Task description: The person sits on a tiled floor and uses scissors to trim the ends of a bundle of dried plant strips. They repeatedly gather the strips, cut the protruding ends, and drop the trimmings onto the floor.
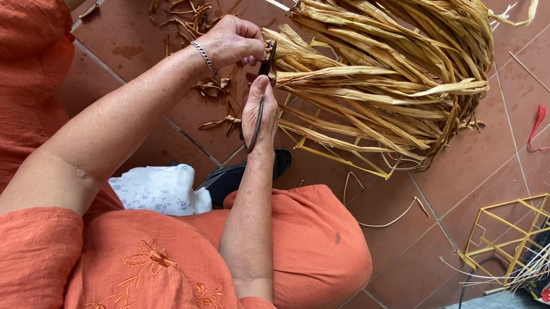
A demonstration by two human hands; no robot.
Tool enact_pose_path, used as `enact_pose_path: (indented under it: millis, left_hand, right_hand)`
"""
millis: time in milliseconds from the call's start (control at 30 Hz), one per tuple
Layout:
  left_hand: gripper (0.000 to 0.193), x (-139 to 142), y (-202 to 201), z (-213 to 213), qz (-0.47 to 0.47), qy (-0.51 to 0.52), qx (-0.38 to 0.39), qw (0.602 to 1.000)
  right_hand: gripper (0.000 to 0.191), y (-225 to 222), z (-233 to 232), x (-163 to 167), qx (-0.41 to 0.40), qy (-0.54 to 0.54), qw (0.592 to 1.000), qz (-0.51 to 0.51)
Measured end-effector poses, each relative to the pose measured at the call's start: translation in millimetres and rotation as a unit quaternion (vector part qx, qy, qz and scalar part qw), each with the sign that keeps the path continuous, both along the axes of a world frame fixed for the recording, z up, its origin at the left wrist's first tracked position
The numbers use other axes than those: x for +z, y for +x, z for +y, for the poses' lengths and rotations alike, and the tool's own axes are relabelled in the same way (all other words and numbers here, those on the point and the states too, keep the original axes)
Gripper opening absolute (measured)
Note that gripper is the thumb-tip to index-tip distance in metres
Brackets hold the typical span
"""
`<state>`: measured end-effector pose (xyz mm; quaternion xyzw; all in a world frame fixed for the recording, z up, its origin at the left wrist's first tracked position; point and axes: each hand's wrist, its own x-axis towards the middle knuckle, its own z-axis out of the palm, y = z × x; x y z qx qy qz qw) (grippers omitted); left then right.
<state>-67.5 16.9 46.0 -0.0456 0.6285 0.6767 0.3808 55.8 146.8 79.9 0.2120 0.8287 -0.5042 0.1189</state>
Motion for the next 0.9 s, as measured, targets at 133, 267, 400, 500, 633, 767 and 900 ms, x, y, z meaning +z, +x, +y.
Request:
enact_pose_path:
  millis: [133,267,400,500,633,767,900]
  left_hand:
    - [0.005,3,-2,-1,-0.015,0.002,0.002,1.000]
    - [0.003,3,-3,-11,-0.035,0.005,0.041,0.999]
    - [0.022,-8,-15,-35,-0.067,-0.039,0.144,0.987]
    - [0.037,-26,-15,-35,-0.048,-0.056,0.139,0.987]
    - [0.033,-57,-13,-3,0.189,-0.131,0.089,0.969]
    - [0.036,-66,-22,29,0.215,-0.142,0.070,0.964]
    - [0.026,-58,-25,36,0.005,-0.138,0.079,0.987]
  right_hand:
    - [0.079,1,-6,2,-0.025,0.006,0.999,0.036]
    - [0.078,-3,-6,14,-0.004,-0.039,0.999,0.018]
    - [0.082,-5,10,25,-0.064,-0.226,0.972,-0.016]
    - [0.088,-7,38,26,-0.143,-0.309,0.940,0.006]
    - [0.089,1,61,11,-0.227,-0.397,0.889,-0.006]
    - [0.090,24,69,0,-0.277,-0.367,0.887,-0.052]
    - [0.089,36,67,1,-0.276,-0.331,0.901,-0.048]
